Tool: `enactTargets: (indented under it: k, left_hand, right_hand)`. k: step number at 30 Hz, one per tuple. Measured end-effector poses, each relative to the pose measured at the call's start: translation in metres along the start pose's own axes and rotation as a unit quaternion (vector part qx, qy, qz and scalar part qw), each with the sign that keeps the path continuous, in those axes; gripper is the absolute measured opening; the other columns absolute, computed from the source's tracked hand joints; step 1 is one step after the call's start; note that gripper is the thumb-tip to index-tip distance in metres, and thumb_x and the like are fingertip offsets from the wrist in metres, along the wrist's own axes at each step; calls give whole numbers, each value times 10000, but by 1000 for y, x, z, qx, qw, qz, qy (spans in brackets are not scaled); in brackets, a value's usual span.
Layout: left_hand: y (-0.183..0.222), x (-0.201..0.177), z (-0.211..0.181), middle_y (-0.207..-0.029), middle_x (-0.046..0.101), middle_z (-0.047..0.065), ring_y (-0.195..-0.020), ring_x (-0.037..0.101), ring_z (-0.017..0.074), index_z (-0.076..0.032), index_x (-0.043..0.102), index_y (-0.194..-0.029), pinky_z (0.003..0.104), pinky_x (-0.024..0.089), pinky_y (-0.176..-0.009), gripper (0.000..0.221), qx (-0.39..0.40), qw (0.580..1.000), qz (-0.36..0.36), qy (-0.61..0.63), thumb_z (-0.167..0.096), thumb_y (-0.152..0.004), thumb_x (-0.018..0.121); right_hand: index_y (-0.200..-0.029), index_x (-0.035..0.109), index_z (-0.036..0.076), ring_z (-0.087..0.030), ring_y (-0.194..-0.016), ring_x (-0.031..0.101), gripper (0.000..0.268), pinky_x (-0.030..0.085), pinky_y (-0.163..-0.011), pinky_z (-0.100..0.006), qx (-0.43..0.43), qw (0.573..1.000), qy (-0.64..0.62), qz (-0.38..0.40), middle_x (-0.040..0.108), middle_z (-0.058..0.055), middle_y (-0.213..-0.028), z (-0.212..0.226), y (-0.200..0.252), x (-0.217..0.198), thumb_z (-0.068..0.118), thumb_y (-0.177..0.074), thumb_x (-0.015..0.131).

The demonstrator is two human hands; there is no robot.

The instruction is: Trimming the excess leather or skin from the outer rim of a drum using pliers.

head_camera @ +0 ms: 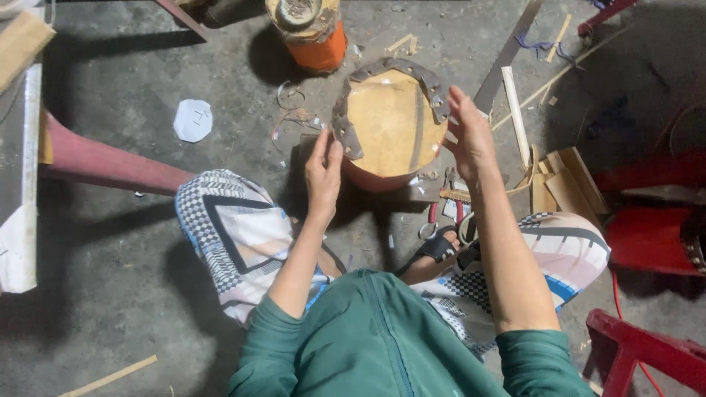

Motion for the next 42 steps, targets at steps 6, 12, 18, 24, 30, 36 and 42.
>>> enactTargets:
  k: [6,12,18,24,30,36,42]
  left_hand:
    - [-16,-7,-44,-1467,561,200,-1390,504,362,-87,533,-1486,473,392,-1168,450,162,979,-36,-114,-272,-1079,581]
    - [-42,41,-103,-1547,481,197,-1485,352,446,-77,576,-1452,564,266,-1208,442,325,897,30,-297,-136,-1018,636]
    - [-79,106,-104,-1545,449,185,-1463,339,407,-121,563,-1437,802,152,-1103,455,328,832,159,-418,-157,-997,672]
    - [-120,123,-98,-826,703,130,-742,680,294,-45,697,-989,484,536,-722,151,317,852,80,-409,-184,-998,639]
    - [-155,122,-32,-1079,755,6,-1052,721,293,-302,760,-1119,530,603,-819,213,138,924,94,-345,-383,-978,622]
    - [-133,112,-59,-1107,752,20,-1023,724,352,-297,745,-1190,573,577,-833,240,130,928,92,-337,-361,-1007,603]
    - [-128,110,-64,-1116,745,26,-1062,711,347,-286,741,-1196,569,574,-877,269,70,928,83,-356,-382,-954,675]
  right_hand:
    - [-1376,615,202,-201,-999,730,422,613,-866,-432,79,981,-95,-151,696,-39,-1273,-33,4,-96,441,-1040,521]
    - [-1354,654,200,-89,-891,685,610,562,-865,-284,80,980,-80,-162,728,41,-1198,23,50,-40,447,-802,736]
    - [-1453,539,272,-225,-1265,612,759,523,-1033,-384,25,995,24,-92,603,-47,-1485,22,40,-10,559,-775,726]
    - [-1431,565,261,-264,-1402,520,626,601,-988,-435,-63,994,48,-73,506,-168,-1551,10,16,0,527,-879,696]
    - [-1425,630,207,-348,-1233,603,407,572,-961,-453,-165,974,106,-110,634,-185,-1336,-11,-3,-12,322,-1037,677]
    - [-1477,573,242,-285,-1255,577,408,582,-954,-413,-196,959,174,-108,625,-157,-1334,12,11,5,243,-1069,588]
    - [-1441,617,198,-262,-1202,608,391,594,-924,-402,-218,951,180,-123,644,-166,-1304,9,4,2,204,-1055,554]
Point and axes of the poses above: each hand's wrist, its own y-axis away from the middle knuckle, its own x-axis out of the palm, z = x × y, the point moved 10 cm from there along -y, towards the middle knuckle
